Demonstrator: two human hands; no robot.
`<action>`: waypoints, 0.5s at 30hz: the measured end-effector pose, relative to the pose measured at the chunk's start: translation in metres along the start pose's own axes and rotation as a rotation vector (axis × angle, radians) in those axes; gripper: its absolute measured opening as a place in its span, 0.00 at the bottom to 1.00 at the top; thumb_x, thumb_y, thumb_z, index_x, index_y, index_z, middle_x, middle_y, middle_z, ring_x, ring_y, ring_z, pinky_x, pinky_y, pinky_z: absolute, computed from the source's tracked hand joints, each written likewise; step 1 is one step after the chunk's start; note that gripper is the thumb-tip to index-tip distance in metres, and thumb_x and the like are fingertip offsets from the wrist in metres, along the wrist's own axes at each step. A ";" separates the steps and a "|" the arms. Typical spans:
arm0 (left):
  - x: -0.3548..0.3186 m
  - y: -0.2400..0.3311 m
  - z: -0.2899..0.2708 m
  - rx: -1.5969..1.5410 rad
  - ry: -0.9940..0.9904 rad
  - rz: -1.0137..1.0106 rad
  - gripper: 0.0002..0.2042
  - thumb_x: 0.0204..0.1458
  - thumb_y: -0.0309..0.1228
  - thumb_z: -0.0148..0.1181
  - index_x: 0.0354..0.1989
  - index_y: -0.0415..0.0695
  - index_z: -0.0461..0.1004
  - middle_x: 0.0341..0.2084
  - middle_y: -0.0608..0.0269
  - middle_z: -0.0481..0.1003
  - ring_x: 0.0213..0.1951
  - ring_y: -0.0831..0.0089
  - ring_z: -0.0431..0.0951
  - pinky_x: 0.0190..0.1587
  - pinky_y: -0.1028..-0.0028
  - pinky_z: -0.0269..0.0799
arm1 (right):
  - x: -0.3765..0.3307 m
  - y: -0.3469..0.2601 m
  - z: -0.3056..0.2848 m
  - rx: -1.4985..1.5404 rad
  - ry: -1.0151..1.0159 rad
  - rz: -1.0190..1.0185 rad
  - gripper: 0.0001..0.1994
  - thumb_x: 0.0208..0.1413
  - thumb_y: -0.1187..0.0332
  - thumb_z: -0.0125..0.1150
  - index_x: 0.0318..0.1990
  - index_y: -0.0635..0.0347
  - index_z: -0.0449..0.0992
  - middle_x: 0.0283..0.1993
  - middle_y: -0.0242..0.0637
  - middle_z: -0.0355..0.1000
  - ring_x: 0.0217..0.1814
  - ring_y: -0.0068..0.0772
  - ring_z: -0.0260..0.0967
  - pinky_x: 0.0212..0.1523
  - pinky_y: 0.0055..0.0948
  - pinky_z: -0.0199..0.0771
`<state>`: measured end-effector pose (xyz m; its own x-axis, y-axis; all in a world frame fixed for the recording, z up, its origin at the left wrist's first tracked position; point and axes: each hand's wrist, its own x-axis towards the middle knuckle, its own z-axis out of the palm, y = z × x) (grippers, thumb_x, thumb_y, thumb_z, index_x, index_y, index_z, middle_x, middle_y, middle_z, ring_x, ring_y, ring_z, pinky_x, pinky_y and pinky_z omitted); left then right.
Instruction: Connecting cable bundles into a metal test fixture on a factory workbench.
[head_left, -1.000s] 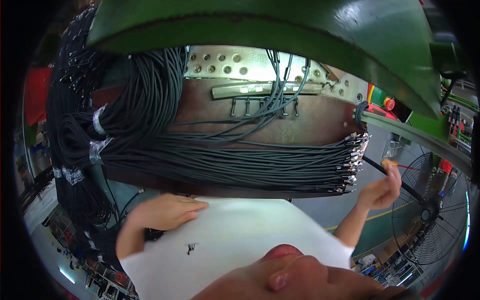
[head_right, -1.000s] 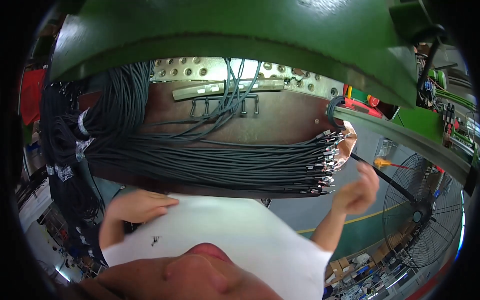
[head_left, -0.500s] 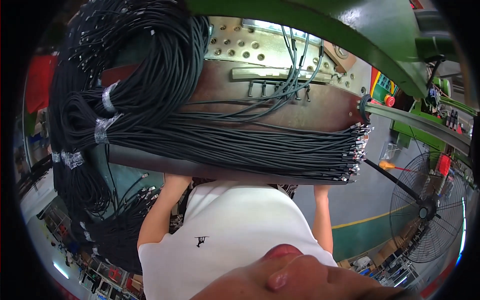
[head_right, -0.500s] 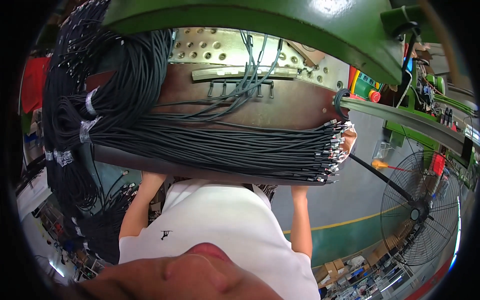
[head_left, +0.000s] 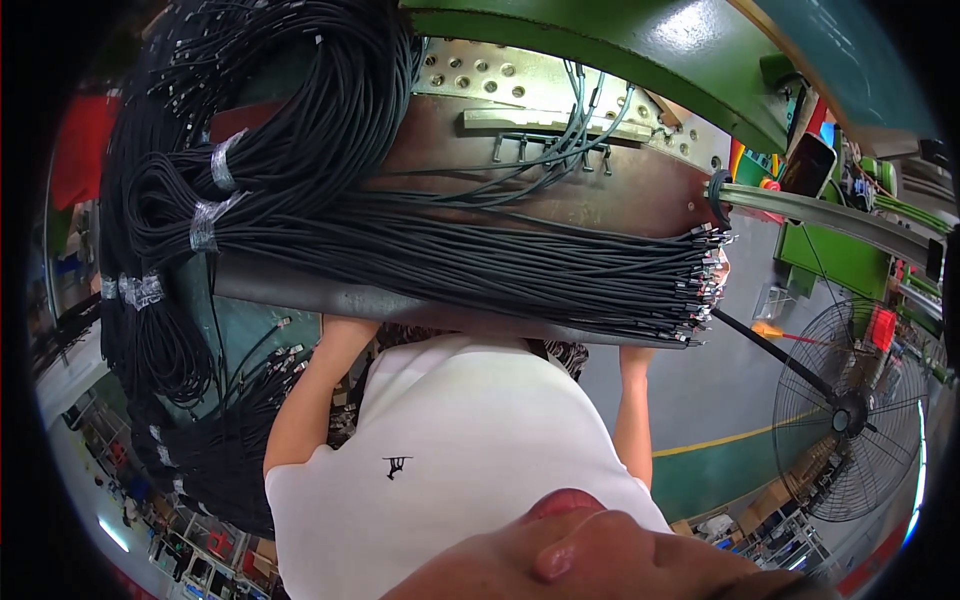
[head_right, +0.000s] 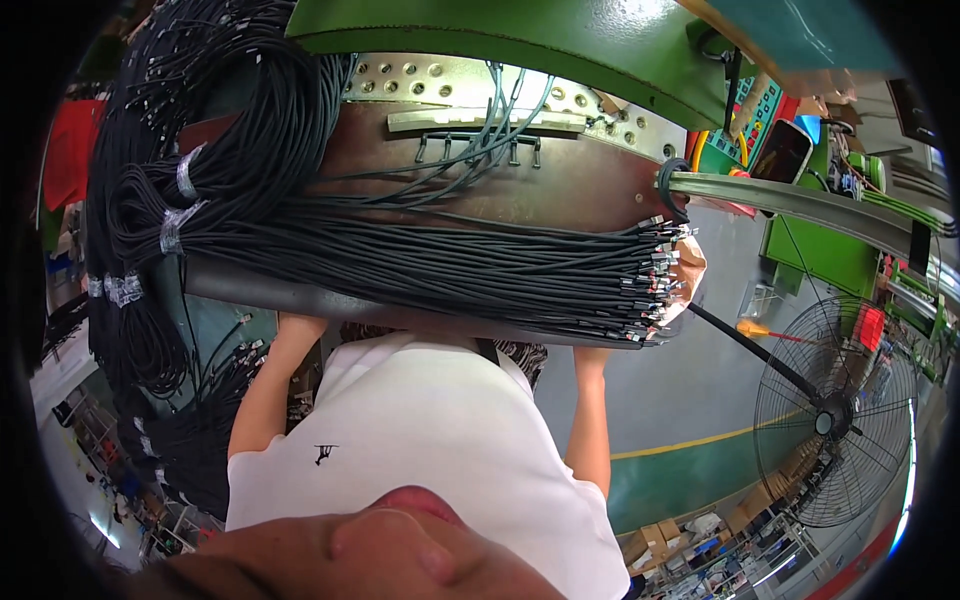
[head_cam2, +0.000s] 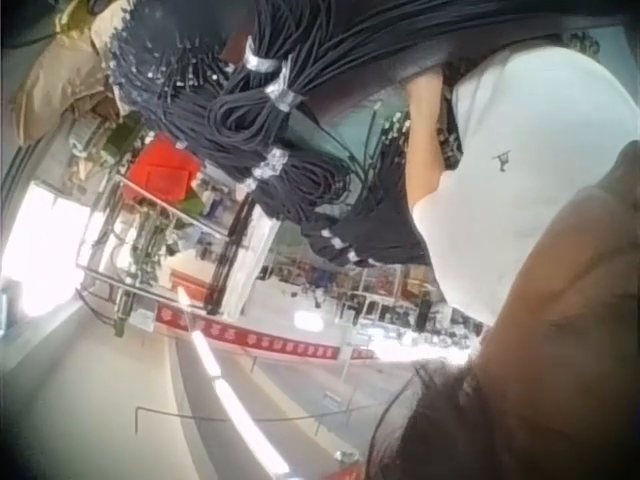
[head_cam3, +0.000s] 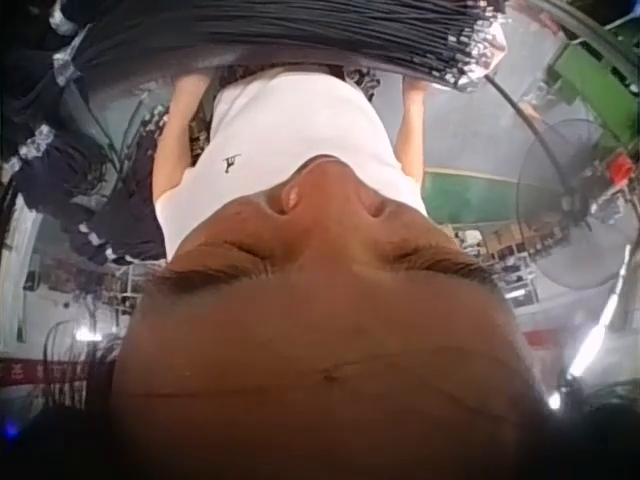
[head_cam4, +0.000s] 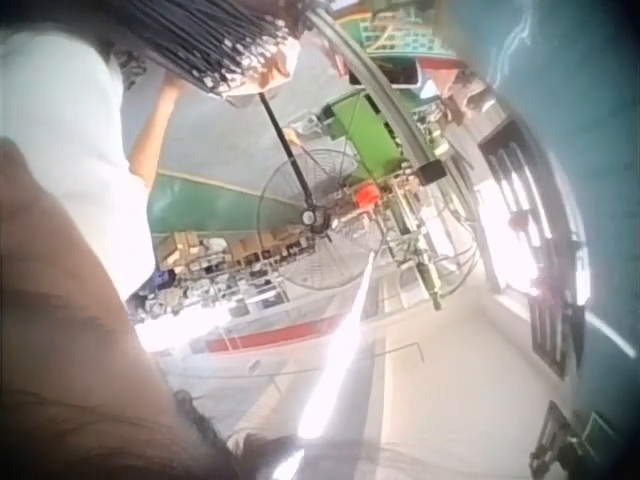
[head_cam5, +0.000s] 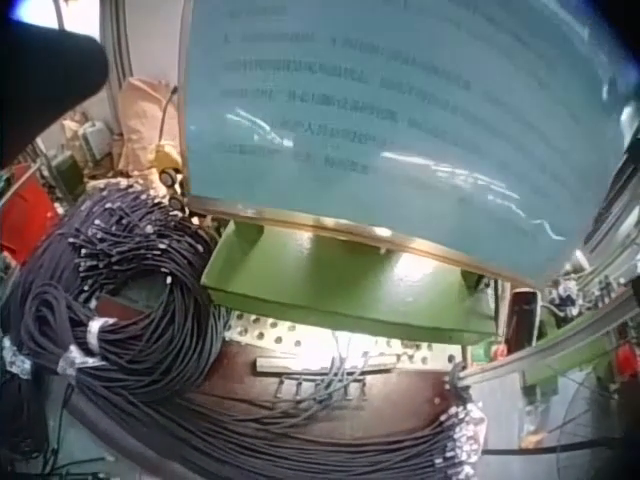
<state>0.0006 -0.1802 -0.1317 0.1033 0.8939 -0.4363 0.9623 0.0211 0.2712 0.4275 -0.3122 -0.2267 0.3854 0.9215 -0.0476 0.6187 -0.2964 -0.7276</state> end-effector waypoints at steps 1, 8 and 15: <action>0.000 -0.003 0.004 0.000 0.001 -0.003 0.19 0.51 0.36 0.51 0.49 0.40 0.72 0.48 0.46 0.72 0.50 0.49 0.70 0.54 0.59 0.64 | 0.001 0.006 -0.001 -0.101 0.030 -0.114 0.19 0.57 0.69 0.54 0.55 0.66 0.66 0.57 0.46 0.65 0.58 0.43 0.60 0.60 0.37 0.58; -0.030 0.037 -0.064 -0.380 -0.475 0.454 0.18 0.52 0.38 0.56 0.47 0.40 0.72 0.44 0.50 0.74 0.46 0.52 0.73 0.49 0.63 0.68 | 0.070 -0.036 -0.124 -0.067 0.427 -0.053 0.08 0.58 0.75 0.51 0.40 0.67 0.76 0.36 0.39 0.74 0.36 0.26 0.70 0.37 0.26 0.69; 0.013 0.100 -0.104 -0.261 0.070 0.953 0.24 0.44 0.36 0.63 0.50 0.41 0.69 0.50 0.58 0.68 0.50 0.58 0.68 0.50 0.64 0.67 | 0.182 -0.219 -0.041 -0.145 -0.027 -0.807 0.04 0.50 0.73 0.61 0.34 0.58 0.77 0.33 0.37 0.74 0.38 0.39 0.71 0.38 0.33 0.72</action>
<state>0.0719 -0.1198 -0.0210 0.7823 0.6127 0.1126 0.3978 -0.6303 0.6667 0.3899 -0.0893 -0.0480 -0.2314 0.8704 0.4347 0.7815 0.4324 -0.4498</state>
